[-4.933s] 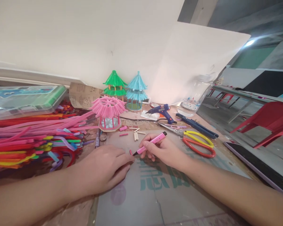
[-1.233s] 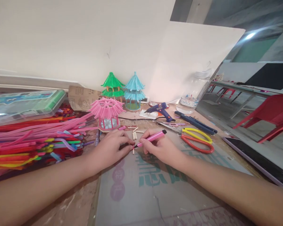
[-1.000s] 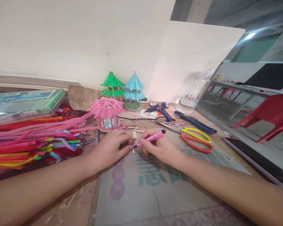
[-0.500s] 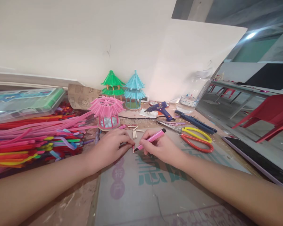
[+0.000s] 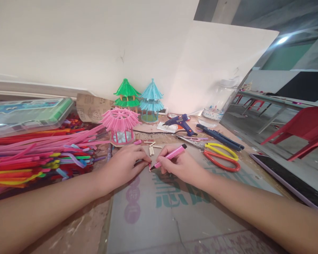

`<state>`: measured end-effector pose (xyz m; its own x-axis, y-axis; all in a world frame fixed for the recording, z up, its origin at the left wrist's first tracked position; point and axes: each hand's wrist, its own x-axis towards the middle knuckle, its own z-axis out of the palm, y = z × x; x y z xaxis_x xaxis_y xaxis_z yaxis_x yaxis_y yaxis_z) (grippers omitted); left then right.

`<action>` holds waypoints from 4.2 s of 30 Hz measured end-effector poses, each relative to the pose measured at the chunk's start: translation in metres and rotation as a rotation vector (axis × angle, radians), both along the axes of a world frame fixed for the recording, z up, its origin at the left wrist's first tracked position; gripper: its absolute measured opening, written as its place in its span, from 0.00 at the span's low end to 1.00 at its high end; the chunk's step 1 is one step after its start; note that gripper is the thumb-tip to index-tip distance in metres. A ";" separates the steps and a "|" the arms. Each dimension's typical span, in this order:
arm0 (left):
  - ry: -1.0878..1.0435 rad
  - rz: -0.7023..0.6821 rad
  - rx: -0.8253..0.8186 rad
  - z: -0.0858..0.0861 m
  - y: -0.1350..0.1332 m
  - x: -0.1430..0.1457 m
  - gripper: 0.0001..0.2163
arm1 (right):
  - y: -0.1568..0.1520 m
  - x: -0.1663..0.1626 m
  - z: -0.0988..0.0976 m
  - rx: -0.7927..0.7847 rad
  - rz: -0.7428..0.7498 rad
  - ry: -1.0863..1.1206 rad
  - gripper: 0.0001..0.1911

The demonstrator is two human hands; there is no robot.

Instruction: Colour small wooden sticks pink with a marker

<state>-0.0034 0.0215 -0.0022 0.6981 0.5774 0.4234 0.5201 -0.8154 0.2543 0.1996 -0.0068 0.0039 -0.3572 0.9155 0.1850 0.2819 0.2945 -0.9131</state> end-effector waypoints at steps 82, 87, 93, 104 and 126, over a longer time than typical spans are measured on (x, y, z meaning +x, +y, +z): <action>0.034 0.016 0.021 0.004 -0.004 0.000 0.07 | -0.002 -0.001 0.000 -0.055 0.009 0.047 0.09; 0.040 0.015 0.018 0.005 -0.004 0.001 0.07 | -0.002 -0.001 0.001 -0.048 -0.009 0.027 0.09; 0.029 0.015 0.023 0.006 -0.005 0.001 0.07 | -0.002 0.000 0.001 -0.057 0.027 0.018 0.10; 0.038 0.004 0.035 0.006 -0.004 0.001 0.07 | -0.004 0.000 0.002 -0.058 0.036 0.010 0.08; 0.033 0.000 0.045 0.005 -0.004 0.001 0.07 | -0.003 0.001 0.000 -0.051 0.057 0.013 0.09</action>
<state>-0.0024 0.0170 0.0026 0.7122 0.5581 0.4259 0.5275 -0.8257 0.1998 0.2002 -0.0100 0.0035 -0.4068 0.9021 0.1438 0.2536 0.2627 -0.9309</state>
